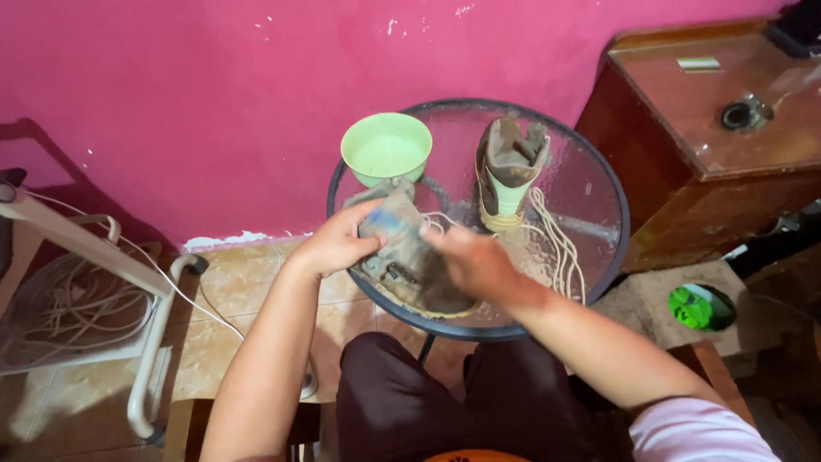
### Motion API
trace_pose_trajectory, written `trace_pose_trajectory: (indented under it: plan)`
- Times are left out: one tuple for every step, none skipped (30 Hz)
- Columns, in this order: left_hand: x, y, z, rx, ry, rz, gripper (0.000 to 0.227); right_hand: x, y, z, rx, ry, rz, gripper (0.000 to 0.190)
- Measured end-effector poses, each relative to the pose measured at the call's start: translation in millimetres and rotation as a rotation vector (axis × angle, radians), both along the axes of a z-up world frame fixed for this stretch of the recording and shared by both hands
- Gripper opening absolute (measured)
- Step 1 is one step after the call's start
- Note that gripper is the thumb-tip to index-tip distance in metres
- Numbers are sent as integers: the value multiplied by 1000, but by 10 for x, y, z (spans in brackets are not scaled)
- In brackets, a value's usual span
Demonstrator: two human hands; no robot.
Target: Cleaning a tan work boot using a toothbrush and a bowl of cleaning solution on a glass table.
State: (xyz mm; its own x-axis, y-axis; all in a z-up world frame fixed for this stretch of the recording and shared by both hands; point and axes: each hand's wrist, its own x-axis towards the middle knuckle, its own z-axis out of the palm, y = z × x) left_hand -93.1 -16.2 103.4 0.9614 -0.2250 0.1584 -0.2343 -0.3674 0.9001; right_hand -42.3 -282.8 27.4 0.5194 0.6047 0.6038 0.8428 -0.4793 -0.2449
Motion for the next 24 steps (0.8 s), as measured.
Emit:
trace_pose_trajectory:
  plan:
    - [52,10,13,2,-6,3,65,73,-5,21,2,-6,3,45]
    - [70,21,3,9,-16,6,64,94,-9,5,-16,-55,-32,44]
    - [87,31,-11,15,-25,9,64,116,-13,-15,-35,-104,-68,43]
    - [54,14,6,14,-27,9,64,120,-20,-60,-35,-106,-68,43]
    - [20,1,25,38,-23,8,63,124,-25,-101,-35,-99,-61,44]
    - [6,-5,69,61,-27,9,62,159,-20,-114,-34,-100,-53,45]
    - [24,-22,121,60,-36,11,62,158,-20,15,-35,-109,-51,45]
    - [-7,-39,135,56,-36,11,61,91,-20,94,7,-58,19,44]
    - [-33,-57,141,52,-35,12,60,28,-20,164,49,-7,90,42]
    - [-51,-29,87,49,-25,9,60,134,-74,41,47,3,87,42]
    - [-69,2,35,72,-13,15,61,237,-126,-83,104,-2,29,41]
    - [-43,43,24,94,-15,27,62,410,-167,-150,160,-22,-24,40]
    - [-39,11,61,90,-20,28,62,284,-172,-52,156,-27,-22,40]
    - [-58,-11,89,103,-16,16,62,127,-164,20,100,-13,-5,39]
    - [-77,-34,115,116,-13,3,62,-29,-156,89,43,1,12,38]
    - [-53,22,98,114,-7,1,62,69,-186,83,41,6,10,38]
    - [-29,79,82,141,-14,5,63,167,-215,76,90,79,-41,38]
    - [35,140,92,169,-30,10,64,314,-240,100,140,142,-92,39]
    - [-31,94,165,168,-35,8,64,338,-234,214,139,137,-94,39]
    - [-97,53,245,211,-61,4,64,370,-221,339,220,99,-72,38]
    - [-161,15,321,254,-87,0,65,403,-206,462,301,61,-49,37]
    - [-251,-19,412,252,-80,-2,65,402,-153,604,299,67,-52,37]
    - [-336,-53,501,283,-82,-27,66,407,-101,743,231,45,-65,35]
    - [-406,-88,601,314,-86,-55,68,421,-54,890,165,21,-80,34]
